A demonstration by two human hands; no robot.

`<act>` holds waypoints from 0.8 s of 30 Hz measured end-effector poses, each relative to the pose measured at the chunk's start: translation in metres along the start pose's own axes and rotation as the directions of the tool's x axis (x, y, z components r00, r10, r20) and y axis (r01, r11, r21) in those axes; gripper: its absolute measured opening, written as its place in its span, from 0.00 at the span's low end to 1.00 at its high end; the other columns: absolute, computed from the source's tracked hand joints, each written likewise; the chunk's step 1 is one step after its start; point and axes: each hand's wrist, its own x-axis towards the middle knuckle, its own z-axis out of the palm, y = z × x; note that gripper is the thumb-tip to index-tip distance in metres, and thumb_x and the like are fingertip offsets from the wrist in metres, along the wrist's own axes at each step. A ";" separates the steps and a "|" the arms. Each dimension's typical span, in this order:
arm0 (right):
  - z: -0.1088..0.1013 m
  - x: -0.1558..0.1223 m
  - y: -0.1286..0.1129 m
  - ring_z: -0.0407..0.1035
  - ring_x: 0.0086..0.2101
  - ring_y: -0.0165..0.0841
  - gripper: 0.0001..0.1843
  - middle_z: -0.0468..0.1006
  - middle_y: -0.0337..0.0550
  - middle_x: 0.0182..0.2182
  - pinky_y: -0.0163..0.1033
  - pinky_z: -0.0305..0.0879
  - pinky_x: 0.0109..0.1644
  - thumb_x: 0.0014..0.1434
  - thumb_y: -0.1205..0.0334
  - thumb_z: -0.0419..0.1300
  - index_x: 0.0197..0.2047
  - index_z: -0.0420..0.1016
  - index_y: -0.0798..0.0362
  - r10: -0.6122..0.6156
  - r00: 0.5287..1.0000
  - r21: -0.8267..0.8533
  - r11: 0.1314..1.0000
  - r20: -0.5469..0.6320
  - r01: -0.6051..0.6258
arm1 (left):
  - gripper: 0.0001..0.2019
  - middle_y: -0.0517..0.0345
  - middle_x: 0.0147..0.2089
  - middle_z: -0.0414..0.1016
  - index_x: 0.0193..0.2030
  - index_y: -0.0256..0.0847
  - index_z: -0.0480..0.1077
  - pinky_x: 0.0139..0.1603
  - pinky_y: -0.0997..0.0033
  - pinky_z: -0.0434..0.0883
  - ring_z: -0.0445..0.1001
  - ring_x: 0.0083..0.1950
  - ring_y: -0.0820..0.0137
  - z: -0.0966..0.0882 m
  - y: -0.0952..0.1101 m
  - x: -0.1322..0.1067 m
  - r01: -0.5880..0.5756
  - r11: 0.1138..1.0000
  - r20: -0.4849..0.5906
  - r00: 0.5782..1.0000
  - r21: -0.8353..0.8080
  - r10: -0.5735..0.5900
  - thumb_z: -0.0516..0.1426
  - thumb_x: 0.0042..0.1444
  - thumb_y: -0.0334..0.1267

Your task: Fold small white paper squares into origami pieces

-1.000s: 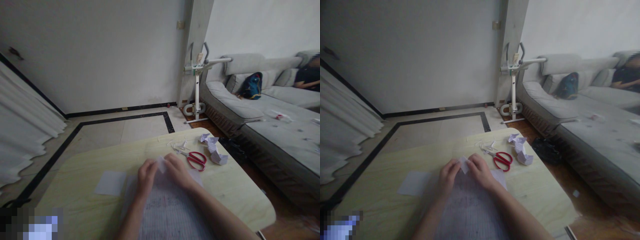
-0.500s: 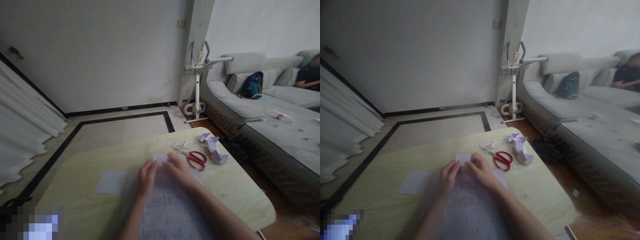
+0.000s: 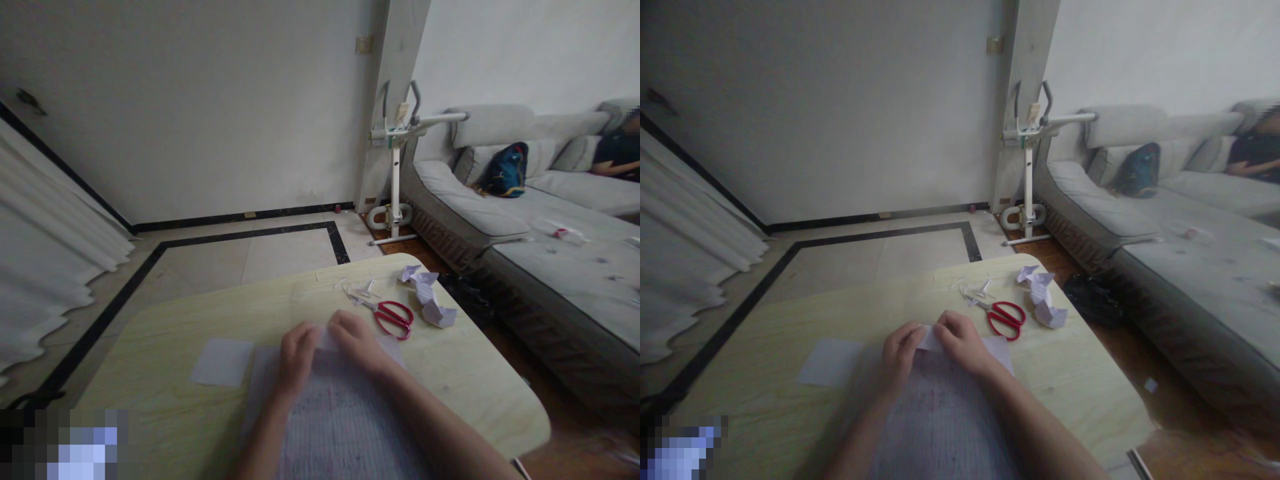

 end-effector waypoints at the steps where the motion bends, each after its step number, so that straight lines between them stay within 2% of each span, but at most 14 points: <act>1: 0.000 0.000 -0.001 0.60 0.27 0.29 0.10 0.64 0.36 0.23 0.33 0.56 0.30 0.57 0.60 0.53 0.25 0.63 0.54 -0.012 1.000 -0.011 1.000 0.007 0.012 | 0.16 0.65 0.21 0.55 0.21 0.40 0.58 0.26 0.77 0.58 0.59 0.26 0.73 0.000 0.000 0.000 -0.006 1.000 0.017 1.000 0.006 0.006 0.54 0.56 0.43; 5: 0.000 0.000 -0.002 0.60 0.27 0.29 0.09 0.65 0.36 0.23 0.33 0.57 0.31 0.57 0.63 0.52 0.25 0.63 0.54 -0.053 0.998 -0.021 0.998 0.034 0.054 | 0.16 0.65 0.22 0.54 0.21 0.41 0.57 0.26 0.76 0.57 0.57 0.26 0.74 0.001 0.000 -0.001 -0.005 1.000 0.079 0.997 0.019 0.004 0.53 0.57 0.44; 10: 0.000 -0.001 -0.001 0.60 0.26 0.29 0.08 0.65 0.36 0.22 0.33 0.57 0.30 0.55 0.64 0.53 0.25 0.64 0.55 -0.016 0.998 -0.007 1.000 0.062 0.016 | 0.17 0.65 0.21 0.51 0.19 0.41 0.55 0.25 0.76 0.55 0.56 0.25 0.74 0.001 0.000 -0.001 -0.030 0.997 0.094 0.995 0.064 0.024 0.52 0.56 0.44; 14: 0.000 -0.002 -0.001 0.61 0.27 0.29 0.09 0.66 0.37 0.24 0.33 0.57 0.30 0.57 0.61 0.53 0.27 0.65 0.55 -0.022 0.994 0.008 1.000 0.110 0.021 | 0.18 0.65 0.19 0.52 0.17 0.41 0.55 0.24 0.75 0.54 0.56 0.24 0.73 0.002 0.000 -0.002 -0.017 0.998 0.094 0.996 0.059 0.012 0.52 0.55 0.43; 17: 0.000 -0.002 0.001 0.61 0.27 0.29 0.09 0.66 0.37 0.24 0.33 0.57 0.30 0.58 0.61 0.53 0.28 0.66 0.55 -0.051 0.991 -0.002 0.999 0.120 0.052 | 0.16 0.62 0.20 0.60 0.18 0.40 0.62 0.27 0.74 0.60 0.62 0.26 0.70 0.003 -0.003 -0.002 0.013 0.999 0.035 0.999 0.035 -0.014 0.54 0.54 0.43; 20: 0.001 -0.001 0.003 0.60 0.27 0.29 0.09 0.66 0.36 0.24 0.33 0.57 0.31 0.58 0.62 0.53 0.27 0.65 0.55 -0.083 0.994 -0.026 0.996 0.078 0.085 | 0.13 0.58 0.24 0.70 0.23 0.39 0.70 0.32 0.71 0.65 0.68 0.31 0.65 0.003 -0.008 -0.002 0.042 0.999 -0.042 0.998 0.022 -0.041 0.56 0.52 0.44; 24: 0.001 -0.001 0.003 0.61 0.28 0.29 0.09 0.66 0.36 0.24 0.33 0.57 0.31 0.58 0.62 0.53 0.27 0.65 0.55 -0.081 0.995 -0.025 0.996 0.050 0.083 | 0.14 0.58 0.23 0.70 0.23 0.39 0.71 0.32 0.71 0.66 0.69 0.30 0.65 0.002 -0.011 -0.003 0.036 0.999 -0.063 0.997 0.039 -0.033 0.56 0.52 0.46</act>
